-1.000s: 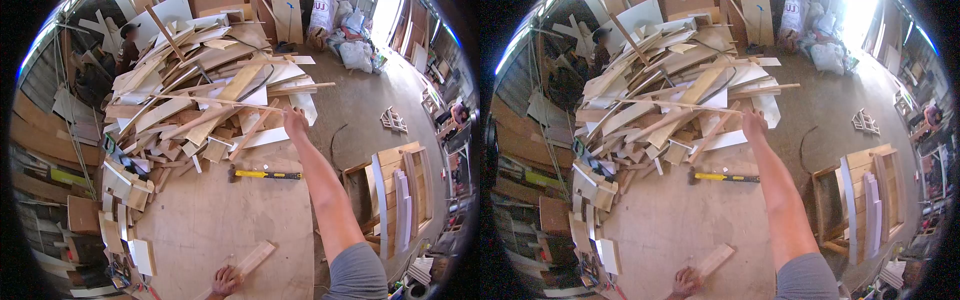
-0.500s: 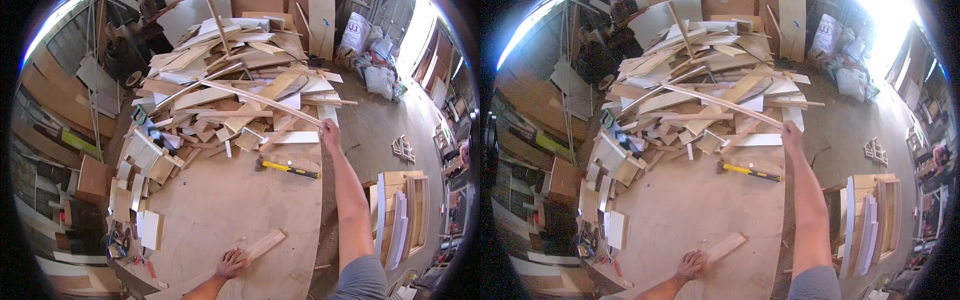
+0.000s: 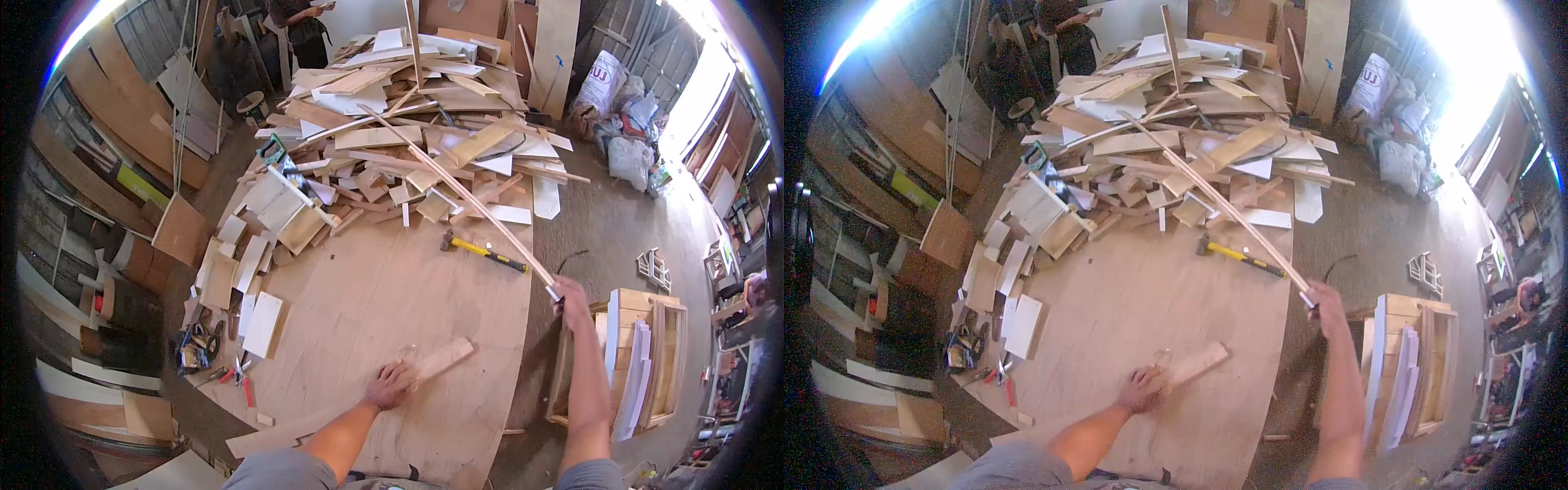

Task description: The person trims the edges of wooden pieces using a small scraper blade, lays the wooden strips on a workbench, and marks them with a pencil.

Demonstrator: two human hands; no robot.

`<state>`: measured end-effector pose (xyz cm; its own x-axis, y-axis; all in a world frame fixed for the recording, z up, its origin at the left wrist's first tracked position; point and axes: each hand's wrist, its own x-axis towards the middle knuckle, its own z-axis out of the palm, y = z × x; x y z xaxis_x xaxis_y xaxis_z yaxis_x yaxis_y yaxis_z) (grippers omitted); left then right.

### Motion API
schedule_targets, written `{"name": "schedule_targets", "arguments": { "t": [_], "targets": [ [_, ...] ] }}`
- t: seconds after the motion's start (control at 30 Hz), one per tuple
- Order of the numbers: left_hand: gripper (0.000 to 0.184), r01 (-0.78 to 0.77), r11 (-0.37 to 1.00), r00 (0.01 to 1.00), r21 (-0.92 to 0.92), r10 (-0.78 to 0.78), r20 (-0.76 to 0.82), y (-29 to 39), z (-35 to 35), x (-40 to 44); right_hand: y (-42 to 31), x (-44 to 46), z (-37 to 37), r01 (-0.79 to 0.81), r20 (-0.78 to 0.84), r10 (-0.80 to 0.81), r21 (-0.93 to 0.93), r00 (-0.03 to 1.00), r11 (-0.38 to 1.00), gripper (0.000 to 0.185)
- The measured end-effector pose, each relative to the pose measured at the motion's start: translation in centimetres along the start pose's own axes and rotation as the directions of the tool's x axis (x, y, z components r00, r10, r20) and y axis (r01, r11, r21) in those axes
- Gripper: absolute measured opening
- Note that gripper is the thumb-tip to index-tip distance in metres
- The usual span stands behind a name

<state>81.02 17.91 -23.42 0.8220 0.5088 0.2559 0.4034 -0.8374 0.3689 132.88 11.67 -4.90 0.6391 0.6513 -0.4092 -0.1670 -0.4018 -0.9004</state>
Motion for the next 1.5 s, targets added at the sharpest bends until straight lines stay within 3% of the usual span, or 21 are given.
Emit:
{"name": "schedule_targets", "arguments": {
  "t": [0.03, 0.13, 0.23, 0.33, 0.53, 0.6, 0.7, 0.73, 0.77, 0.8, 0.87, 1.0, 1.1, 1.23, 1.3, 1.37, 1.4, 1.5],
  "targets": [
    [0.032, 0.001, 1.0, 1.0, 0.0, -0.001, 0.017, 0.0, -0.1, -0.1, 0.9, -1.9, 0.7, -0.061, 0.03, 0.061, 0.0, 0.998, 0.998, 0.016],
    [0.036, -0.009, 1.0, 0.998, 0.012, 0.009, 0.07, -0.2, -0.6, -0.2, 5.6, -5.2, 3.9, -0.027, 0.146, 0.037, -0.069, 0.989, 0.997, 0.015],
    [0.039, -0.014, 0.999, 0.994, 0.03, 0.011, 0.111, -0.3, -0.8, -0.4, 5.6, -12.0, 9.6, 0.007, 0.236, 0.035, -0.173, 0.971, 0.985, 0.021],
    [0.04, 0.0, 1.0, 0.994, 0.003, -0.001, 0.109, -0.4, -0.1, -0.7, 6.7, -17.3, 13.9, -0.034, 0.433, 0.099, -0.157, 0.896, 0.987, 0.026],
    [0.051, 0.088, 0.992, 0.985, -0.092, -0.072, 0.158, -0.4, -0.2, -0.8, 13.3, -27.7, 21.2, -0.1, 0.409, 0.071, 0.05, 0.91, 0.994, 0.022],
    [0.059, 0.114, 0.982, 0.984, -0.151, -0.09, 0.154, -1.6, 0.8, -1.0, 15.4, -30.7, 23.2, -0.126, 0.413, 0.101, 0.032, 0.905, 0.992, 0.019],
    [0.063, 0.085, 0.972, 0.995, -0.217, -0.096, -0.039, -4.2, 3.2, -1.9, 19.0, -34.4, 26.3, -0.111, 0.418, 0.089, 0.028, 0.904, 0.993, 0.017],
    [0.063, 0.168, 0.77, 0.981, -0.615, -0.194, 0.025, -4.4, 1.7, -1.8, 19.5, -35.7, 27.7, -0.114, 0.413, 0.088, 0.04, 0.906, 0.993, 0.019],
    [0.063, 0.239, 0.409, 0.955, -0.881, -0.26, 0.139, -4.0, -1.3, -1.1, 20.0, -37.1, 29.1, -0.123, 0.407, 0.09, 0.055, 0.909, 0.991, 0.02],
    [0.063, 0.284, -0.038, 0.918, -0.958, -0.277, 0.283, -3.6, -4.4, -0.6, 20.8, -38.1, 30.3, -0.144, 0.417, 0.11, 0.052, 0.902, 0.988, 0.028],
    [0.055, 0.316, -0.285, 0.864, -0.905, -0.308, 0.398, -2.1, -10.1, 0.0, 22.5, -39.9, 33.4, -0.176, 0.404, 0.139, 0.055, 0.904, 0.983, 0.03],
    [0.042, 0.52, -0.027, 0.751, -0.854, -0.462, 0.472, -2.8, -12.3, -2.3, 26.6, -40.8, 38.1, -0.067, 0.471, 0.117, -0.121, 0.874, 0.99, 0.043],
    [0.038, 0.565, 0.029, 0.742, -0.824, -0.455, 0.493, -5.0, -12.8, -4.8, 26.6, -38.9, 39.2, 0.217, 0.377, -0.088, -0.315, 0.922, 0.924, 0.036],
    [0.04, 0.678, 0.12, 0.694, -0.725, -0.43, 0.577, -6.6, -13.5, -7.8, 21.7, -36.2, 37.7, -0.009, 0.085, 0.061, -0.516, 0.994, 0.857, 0.039],
    [0.04, 0.715, 0.199, 0.682, -0.67, -0.408, 0.607, -7.0, -14.7, -9.0, 19.4, -35.0, 36.7, -0.012, -0.037, -0.005, -0.455, 0.999, 0.89, 0.044],
    [0.04, 0.706, 0.417, 0.708, -0.573, -0.411, 0.574, -8.8, -12.9, -11.1, 19.9, -31.5, 35.7, -0.051, -0.052, 0.021, -0.69, 0.998, 0.722, 0.048],
    [0.04, 0.687, 0.518, 0.723, -0.51, -0.409, 0.557, -9.3, -12.2, -11.9, 19.3, -30.4, 35.6, -0.045, -0.089, -0.024, -0.698, 0.996, 0.715, 0.047],
    [0.041, 0.624, 0.644, 0.773, -0.442, -0.426, 0.47, -8.6, -13.4, -13.1, 18.9, -27.8, 35.8, -0.038, -0.191, -0.143, -0.716, 0.971, 0.697, 0.045]
  ]
}}
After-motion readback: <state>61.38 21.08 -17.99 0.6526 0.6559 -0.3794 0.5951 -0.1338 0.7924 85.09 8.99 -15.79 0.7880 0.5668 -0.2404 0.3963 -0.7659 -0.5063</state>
